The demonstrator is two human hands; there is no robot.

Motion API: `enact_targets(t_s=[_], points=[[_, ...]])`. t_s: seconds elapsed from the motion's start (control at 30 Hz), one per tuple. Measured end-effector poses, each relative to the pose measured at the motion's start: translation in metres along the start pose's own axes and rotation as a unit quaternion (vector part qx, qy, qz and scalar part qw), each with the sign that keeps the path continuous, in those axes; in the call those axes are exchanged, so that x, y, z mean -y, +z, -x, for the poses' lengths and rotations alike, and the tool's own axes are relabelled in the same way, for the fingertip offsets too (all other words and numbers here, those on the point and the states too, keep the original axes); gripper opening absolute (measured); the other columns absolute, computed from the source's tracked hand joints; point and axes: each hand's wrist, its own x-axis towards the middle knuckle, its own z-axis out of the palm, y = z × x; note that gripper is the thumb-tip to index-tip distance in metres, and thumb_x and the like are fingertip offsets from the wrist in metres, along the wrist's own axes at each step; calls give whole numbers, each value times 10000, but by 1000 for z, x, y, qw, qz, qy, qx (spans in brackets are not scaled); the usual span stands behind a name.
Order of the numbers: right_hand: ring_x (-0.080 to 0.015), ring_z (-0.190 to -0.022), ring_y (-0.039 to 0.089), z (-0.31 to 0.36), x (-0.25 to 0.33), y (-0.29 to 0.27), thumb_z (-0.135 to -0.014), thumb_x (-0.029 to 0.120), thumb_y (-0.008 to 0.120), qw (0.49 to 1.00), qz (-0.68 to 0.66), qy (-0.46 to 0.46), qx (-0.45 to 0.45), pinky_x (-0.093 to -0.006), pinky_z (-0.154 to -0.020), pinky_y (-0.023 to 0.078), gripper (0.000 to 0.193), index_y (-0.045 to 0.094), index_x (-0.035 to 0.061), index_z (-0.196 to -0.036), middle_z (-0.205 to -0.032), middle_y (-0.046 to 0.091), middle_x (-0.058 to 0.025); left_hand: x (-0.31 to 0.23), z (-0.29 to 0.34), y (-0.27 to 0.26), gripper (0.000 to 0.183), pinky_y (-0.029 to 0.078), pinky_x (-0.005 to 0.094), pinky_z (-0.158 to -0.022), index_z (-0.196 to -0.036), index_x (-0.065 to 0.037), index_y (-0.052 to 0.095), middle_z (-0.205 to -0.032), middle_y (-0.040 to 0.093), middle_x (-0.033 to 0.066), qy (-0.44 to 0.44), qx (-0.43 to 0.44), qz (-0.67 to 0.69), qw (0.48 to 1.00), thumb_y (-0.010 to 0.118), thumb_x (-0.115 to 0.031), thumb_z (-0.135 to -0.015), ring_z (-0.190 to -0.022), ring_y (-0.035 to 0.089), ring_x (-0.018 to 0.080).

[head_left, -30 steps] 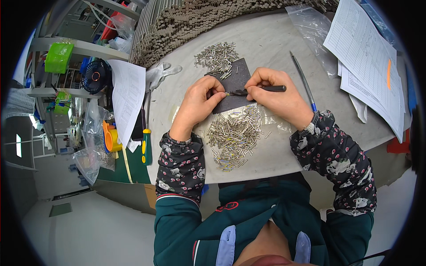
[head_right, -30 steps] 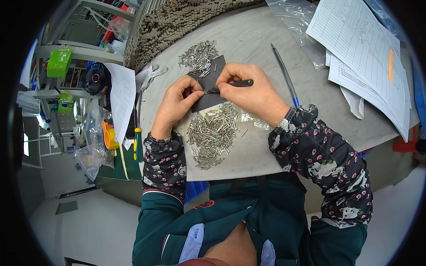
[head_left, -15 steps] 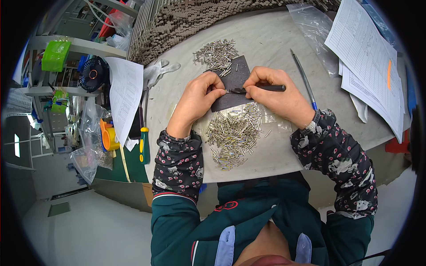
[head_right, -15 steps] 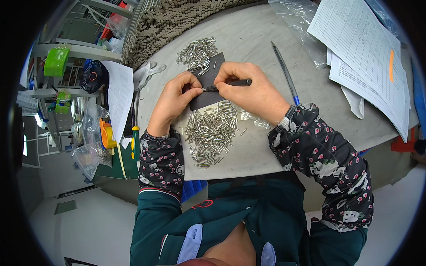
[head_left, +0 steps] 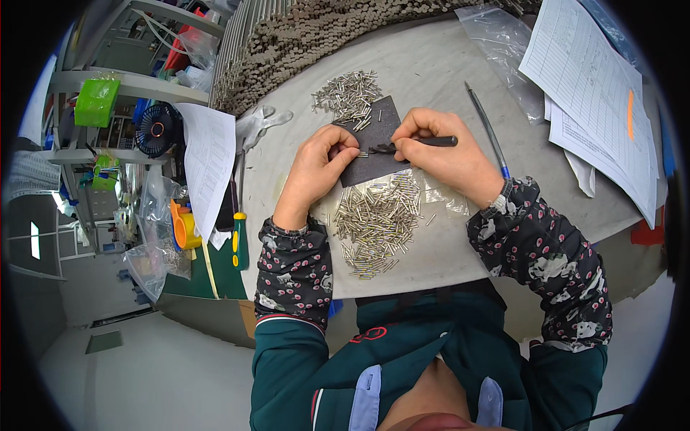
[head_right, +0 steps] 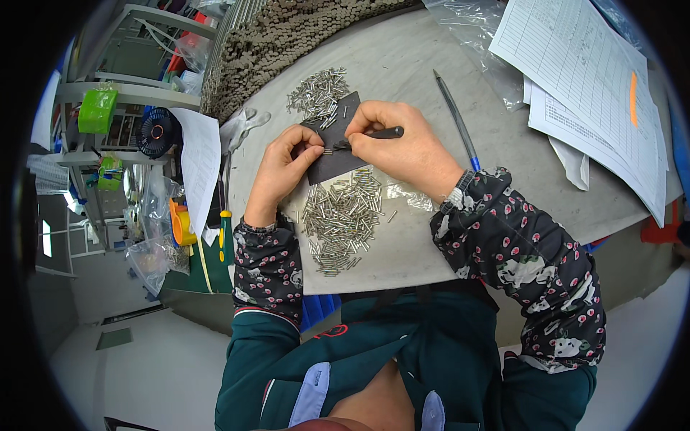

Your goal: The person holds small metal pins against a pad by hand and cuts them one by one using a handheld cutting tool.

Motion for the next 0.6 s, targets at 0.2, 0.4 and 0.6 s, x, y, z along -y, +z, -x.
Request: enact_targets(t_s=[0.2,0.4,0.6], points=[[-78,-677,542,0,-1,-1,-760,75,578,1000,14,-10,-1,-228,-632,441,99,587,-23,-772,-693,594,-29,-5,-2,-1,73,397,243,-551,-804,-5,588,-727,521,36,-13,-3,-45,999,629,-59,-776,-591,462,108],[-79,-681,541,0,-1,0,-756,73,585,1000,17,-12,0,-233,-636,442,99,587,-24,-774,-695,596,-29,-8,-2,-1,76,392,242,-549,-804,-4,586,-726,515,34,-20,1,-45,999,628,-62,-778,-593,458,105],[-86,-684,545,0,-2,-1,-748,75,588,1000,7,-9,-7,-240,-643,445,99,587,-23,-765,-698,600,-38,-8,0,-1,71,385,236,-545,-799,-8,587,-729,510,24,-18,5,-24,1000,628,-61,-776,-590,446,96]])
